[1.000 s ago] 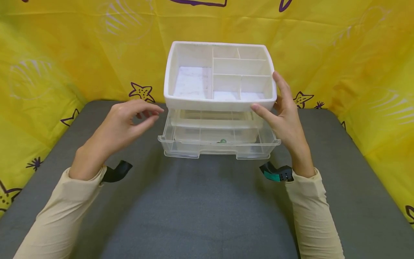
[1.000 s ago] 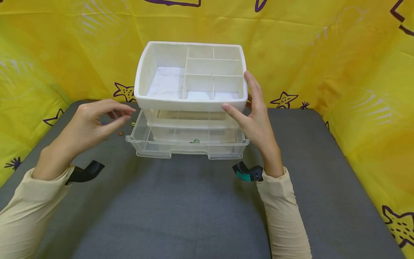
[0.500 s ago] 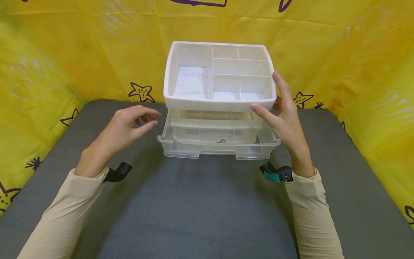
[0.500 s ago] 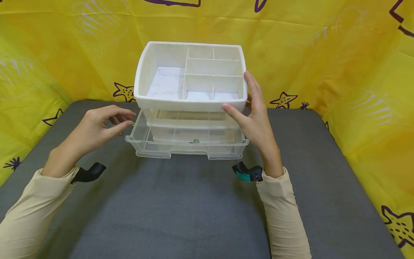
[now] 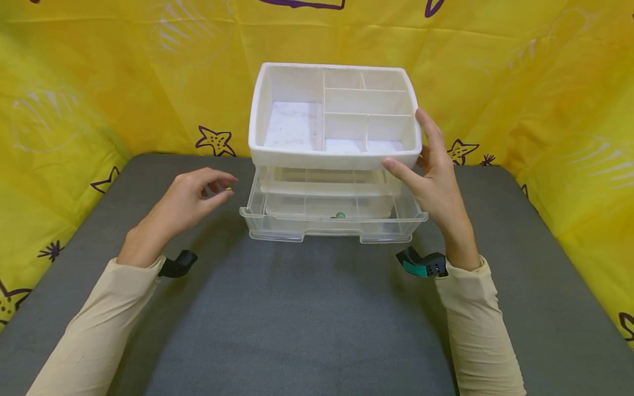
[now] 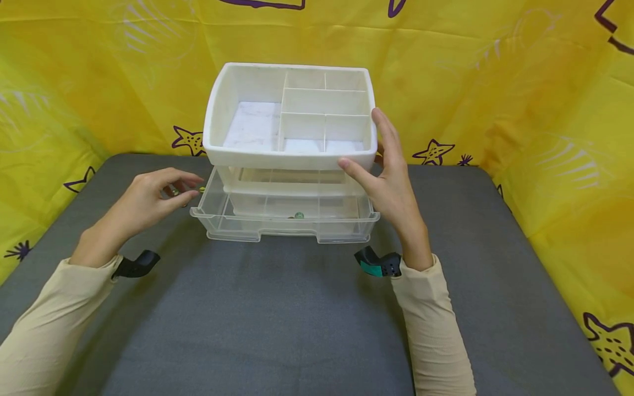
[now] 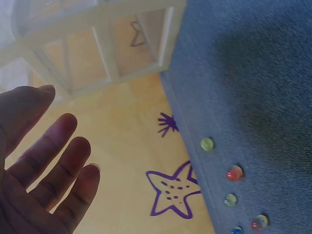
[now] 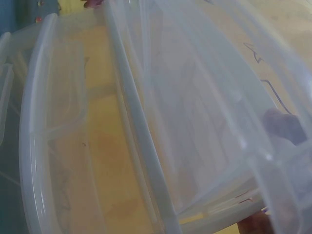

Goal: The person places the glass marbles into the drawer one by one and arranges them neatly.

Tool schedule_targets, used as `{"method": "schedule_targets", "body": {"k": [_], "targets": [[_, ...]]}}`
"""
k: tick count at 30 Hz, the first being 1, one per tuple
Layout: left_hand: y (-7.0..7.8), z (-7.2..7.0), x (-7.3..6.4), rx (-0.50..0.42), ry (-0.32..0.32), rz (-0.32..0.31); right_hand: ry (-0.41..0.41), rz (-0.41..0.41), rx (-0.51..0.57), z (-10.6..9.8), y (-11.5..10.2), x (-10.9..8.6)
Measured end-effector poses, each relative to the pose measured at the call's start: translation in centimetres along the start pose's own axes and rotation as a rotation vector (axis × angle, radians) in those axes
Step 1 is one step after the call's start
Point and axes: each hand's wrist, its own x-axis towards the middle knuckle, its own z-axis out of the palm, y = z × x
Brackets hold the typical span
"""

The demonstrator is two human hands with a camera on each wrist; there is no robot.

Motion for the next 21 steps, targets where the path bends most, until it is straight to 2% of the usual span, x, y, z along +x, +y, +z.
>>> {"method": "schedule_targets", "body": {"k": [15,21], "targets": [[-2.8,1.0,-0.5,0.009,-0.030,-0.086,0.000,0.008,-0.004,0.0,0.0,0.0],[-3.6,1.3,-0.8,0.012,-0.084,-0.129,0.000,0.011,-0.005,0.0,0.0,0.0]]}}
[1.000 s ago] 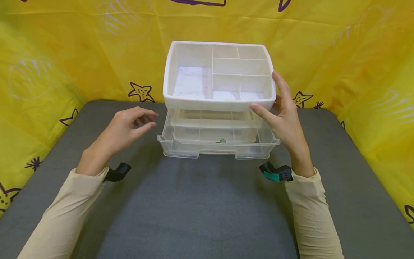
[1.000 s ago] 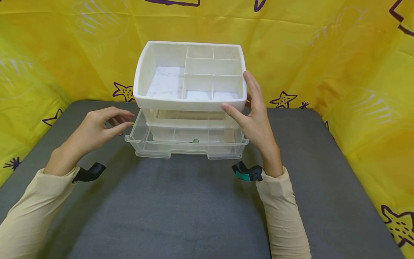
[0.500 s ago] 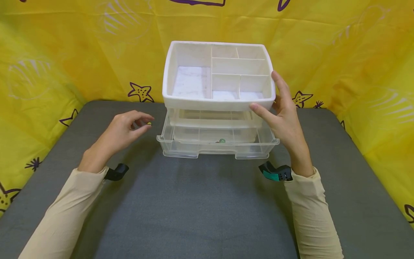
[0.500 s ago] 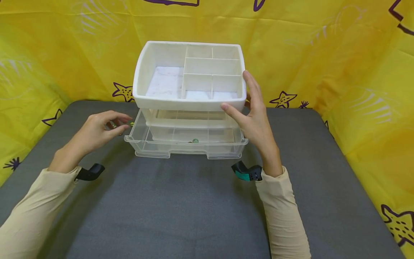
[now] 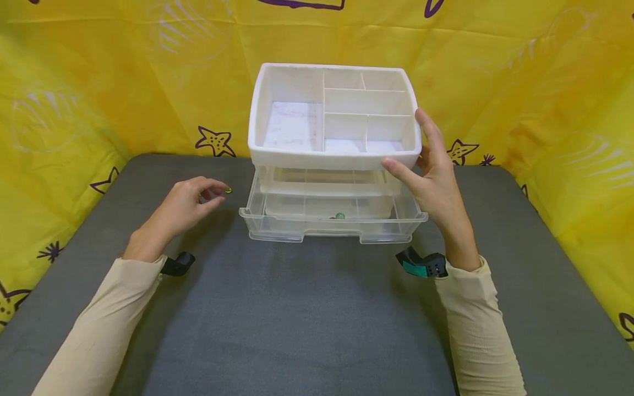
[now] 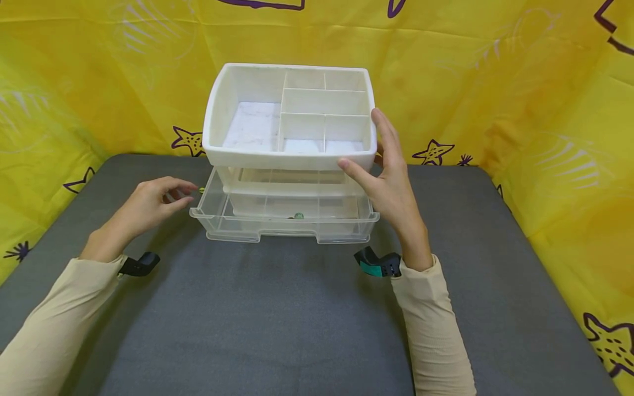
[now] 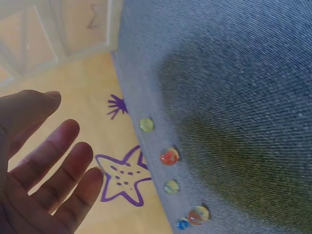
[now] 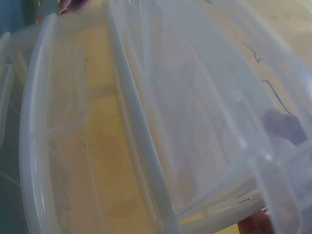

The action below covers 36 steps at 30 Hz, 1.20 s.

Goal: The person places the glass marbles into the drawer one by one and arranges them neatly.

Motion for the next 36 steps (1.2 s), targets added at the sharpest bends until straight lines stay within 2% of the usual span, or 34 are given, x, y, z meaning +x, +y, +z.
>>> {"method": "schedule_targets", "body": {"k": [11,21,28,36], "targets": [[-1.1,0.6,0.1,0.010,-0.070,-0.045,0.001,0.014,-0.020,-0.1,0.0,0.0],[-1.9,0.8,0.1,0.026,-0.177,-0.156,0.002,0.008,-0.018,0.0,0.0,0.0],[-2.6,1.1,0.2,0.034,-0.193,-0.182,0.001,0.009,-0.019,0.0,0.0,0.0],[-2.9,1.2,0.3,0.046,-0.194,-0.167,0.002,0.008,-0.014,0.0,0.0,0.0]]}}
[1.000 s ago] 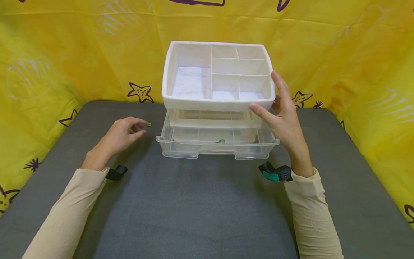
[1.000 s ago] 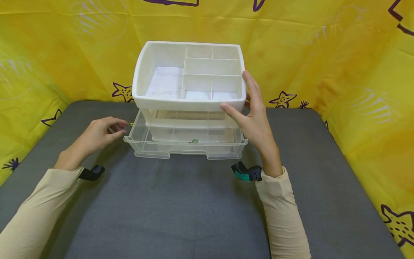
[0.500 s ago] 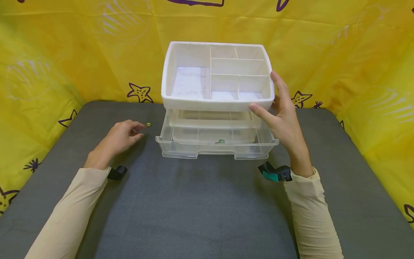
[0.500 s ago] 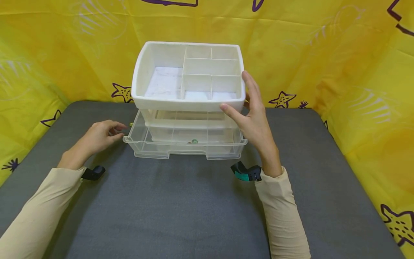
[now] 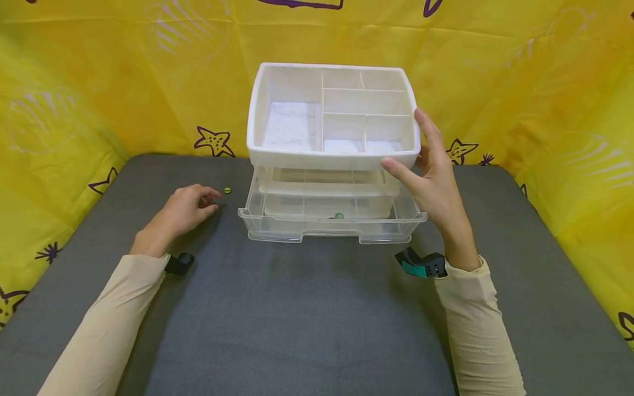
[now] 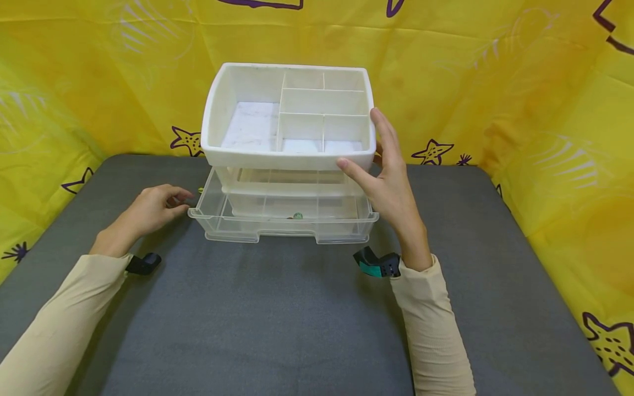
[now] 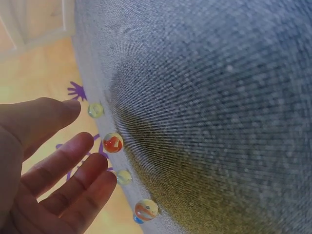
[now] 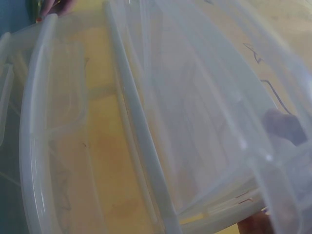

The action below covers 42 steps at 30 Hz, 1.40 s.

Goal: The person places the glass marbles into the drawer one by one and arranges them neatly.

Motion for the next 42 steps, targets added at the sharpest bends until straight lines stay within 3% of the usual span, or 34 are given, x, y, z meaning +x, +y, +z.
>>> {"method": "schedule_targets", "body": {"k": [8,15,21,27,42], "targets": [[-0.28,0.08,0.13,0.024,-0.038,-0.006,-0.004,0.005,0.009,-0.03,-0.01,-0.06],[-0.52,0.03,0.26,0.064,-0.025,0.028,-0.002,0.007,0.014,-0.06,-0.01,-0.04],[-0.62,-0.13,0.38,0.092,-0.082,0.022,-0.003,0.007,0.007,-0.03,0.00,0.00],[-0.42,0.03,0.34,0.099,-0.098,0.035,0.001,0.002,-0.006,0.01,-0.03,0.01],[-0.42,0.32,0.16,0.100,-0.121,0.001,-0.001,-0.004,0.008,-0.02,0.03,0.03]]}}
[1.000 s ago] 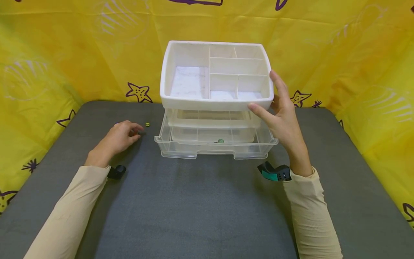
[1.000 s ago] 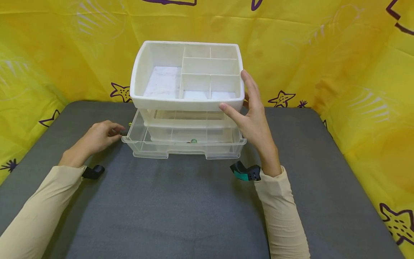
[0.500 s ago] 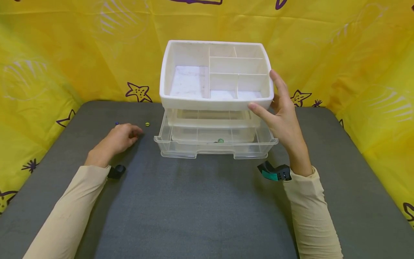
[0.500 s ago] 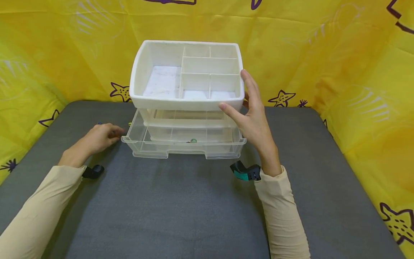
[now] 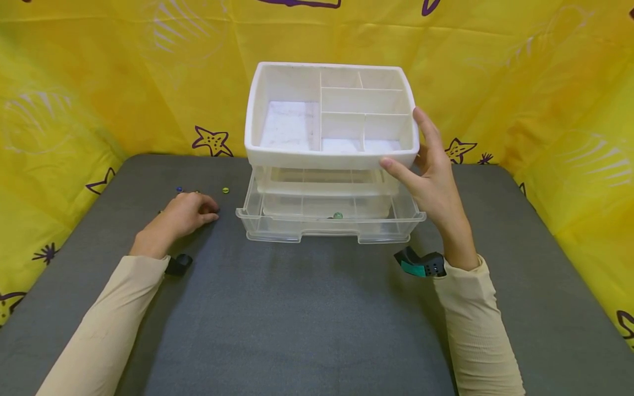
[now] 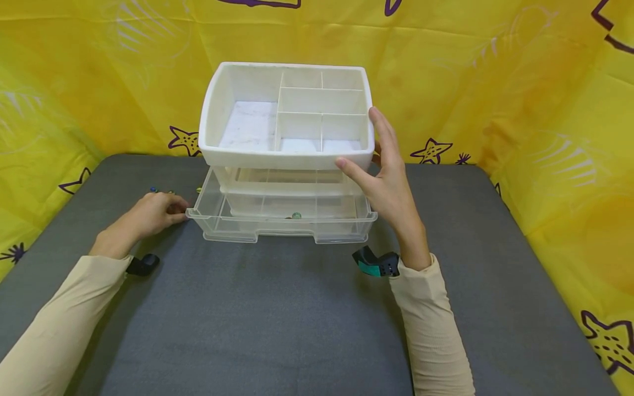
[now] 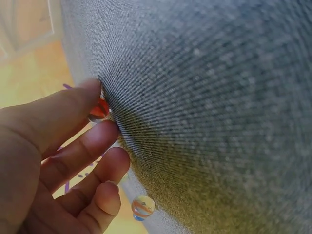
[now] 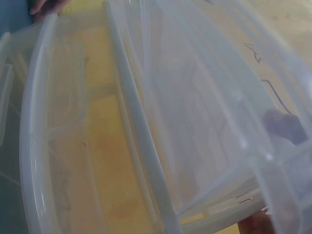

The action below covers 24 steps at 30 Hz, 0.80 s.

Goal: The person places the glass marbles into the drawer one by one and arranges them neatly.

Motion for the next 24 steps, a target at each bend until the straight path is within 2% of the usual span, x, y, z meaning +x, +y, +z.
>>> {"method": "schedule_targets", "body": {"k": [10,18,24], "targets": [[0.2,-0.2,-0.4,-0.028,0.016,0.022,0.002,0.004,-0.007,0.0,-0.1,-0.1],[1.0,-0.7,-0.6,-0.082,0.096,0.016,0.003,0.009,-0.009,0.0,-0.1,-0.1],[1.5,-1.2,-0.9,-0.068,0.166,0.041,0.003,0.012,-0.012,0.0,-0.1,-0.1]]}}
